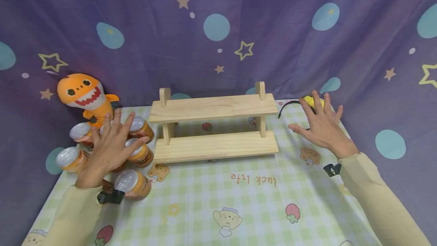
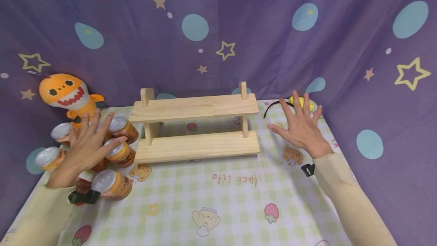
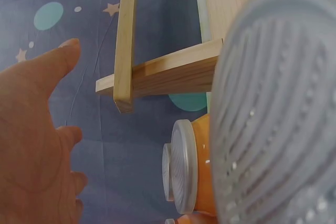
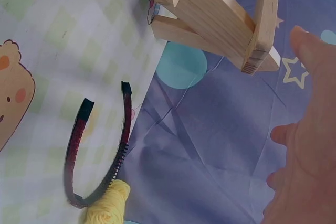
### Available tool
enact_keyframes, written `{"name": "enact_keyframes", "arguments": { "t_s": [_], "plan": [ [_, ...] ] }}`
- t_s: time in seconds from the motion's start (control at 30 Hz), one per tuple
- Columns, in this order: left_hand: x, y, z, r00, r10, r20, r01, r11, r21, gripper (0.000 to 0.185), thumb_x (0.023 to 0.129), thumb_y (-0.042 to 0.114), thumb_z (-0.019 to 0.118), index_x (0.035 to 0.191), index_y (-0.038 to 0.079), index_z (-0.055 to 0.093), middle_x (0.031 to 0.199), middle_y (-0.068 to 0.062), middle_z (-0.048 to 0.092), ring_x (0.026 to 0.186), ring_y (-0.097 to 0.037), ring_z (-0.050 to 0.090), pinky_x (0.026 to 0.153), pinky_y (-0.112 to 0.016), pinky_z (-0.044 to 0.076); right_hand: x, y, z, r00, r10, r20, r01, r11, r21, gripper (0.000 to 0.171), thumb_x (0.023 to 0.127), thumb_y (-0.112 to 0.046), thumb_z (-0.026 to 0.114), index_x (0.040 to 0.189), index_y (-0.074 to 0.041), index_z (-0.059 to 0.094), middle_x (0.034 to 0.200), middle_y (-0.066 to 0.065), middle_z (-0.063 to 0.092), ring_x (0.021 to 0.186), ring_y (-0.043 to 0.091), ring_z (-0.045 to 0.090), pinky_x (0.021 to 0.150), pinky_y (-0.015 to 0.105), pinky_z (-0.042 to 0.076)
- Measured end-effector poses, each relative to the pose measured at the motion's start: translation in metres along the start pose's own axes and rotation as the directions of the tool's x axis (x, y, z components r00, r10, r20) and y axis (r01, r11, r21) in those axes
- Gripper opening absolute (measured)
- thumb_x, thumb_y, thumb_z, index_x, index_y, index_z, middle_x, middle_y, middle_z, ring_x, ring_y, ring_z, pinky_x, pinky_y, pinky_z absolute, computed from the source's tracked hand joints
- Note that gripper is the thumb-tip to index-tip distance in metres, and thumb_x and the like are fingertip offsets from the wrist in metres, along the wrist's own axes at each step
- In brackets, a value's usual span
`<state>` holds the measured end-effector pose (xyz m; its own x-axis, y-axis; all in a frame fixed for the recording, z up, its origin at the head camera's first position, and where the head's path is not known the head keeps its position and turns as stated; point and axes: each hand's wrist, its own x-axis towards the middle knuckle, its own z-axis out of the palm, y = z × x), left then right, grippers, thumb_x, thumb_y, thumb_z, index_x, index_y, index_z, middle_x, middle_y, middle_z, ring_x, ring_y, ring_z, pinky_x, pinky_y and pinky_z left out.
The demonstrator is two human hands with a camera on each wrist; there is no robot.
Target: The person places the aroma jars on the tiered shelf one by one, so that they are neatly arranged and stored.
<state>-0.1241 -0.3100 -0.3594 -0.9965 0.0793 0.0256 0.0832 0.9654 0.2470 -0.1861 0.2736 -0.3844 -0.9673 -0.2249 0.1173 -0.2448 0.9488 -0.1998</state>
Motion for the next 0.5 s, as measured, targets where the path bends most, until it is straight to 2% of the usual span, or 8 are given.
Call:
{"name": "enact_keyframes", "arguments": {
  "t_s": [0.2,0.5],
  "plan": [
    [-0.0013,0.0015,0.0010,1.000,0.000,0.007,0.000,1.000,-0.007,0.093,0.095,0.069,0.047,0.162,0.025,0.001,0.166,-0.015,-0.022,0.151,-0.047,-0.022,0.106,-0.083,-0.013,0.0004,-0.0006,-0.0028,1.000,-0.012,0.007,0.012,1.000,0.002,0.094,0.092,-0.070,0.051,0.162,-0.018,0.015,0.168,0.015,-0.016,0.151,0.050,-0.019,0.101,0.089,-0.003],
    [-0.0036,0.0038,-0.0062,1.000,0.000,-0.013,0.000,1.000,-0.001,0.094,0.094,0.069,0.048,0.163,0.022,0.003,0.167,-0.019,-0.018,0.152,-0.048,-0.020,0.108,-0.083,-0.009,-0.0022,-0.0046,-0.0080,0.999,-0.020,-0.027,0.020,1.000,0.000,0.093,0.092,-0.069,0.051,0.162,-0.017,0.017,0.169,0.019,-0.007,0.153,0.052,-0.009,0.106,0.086,-0.001]
  ]
}}
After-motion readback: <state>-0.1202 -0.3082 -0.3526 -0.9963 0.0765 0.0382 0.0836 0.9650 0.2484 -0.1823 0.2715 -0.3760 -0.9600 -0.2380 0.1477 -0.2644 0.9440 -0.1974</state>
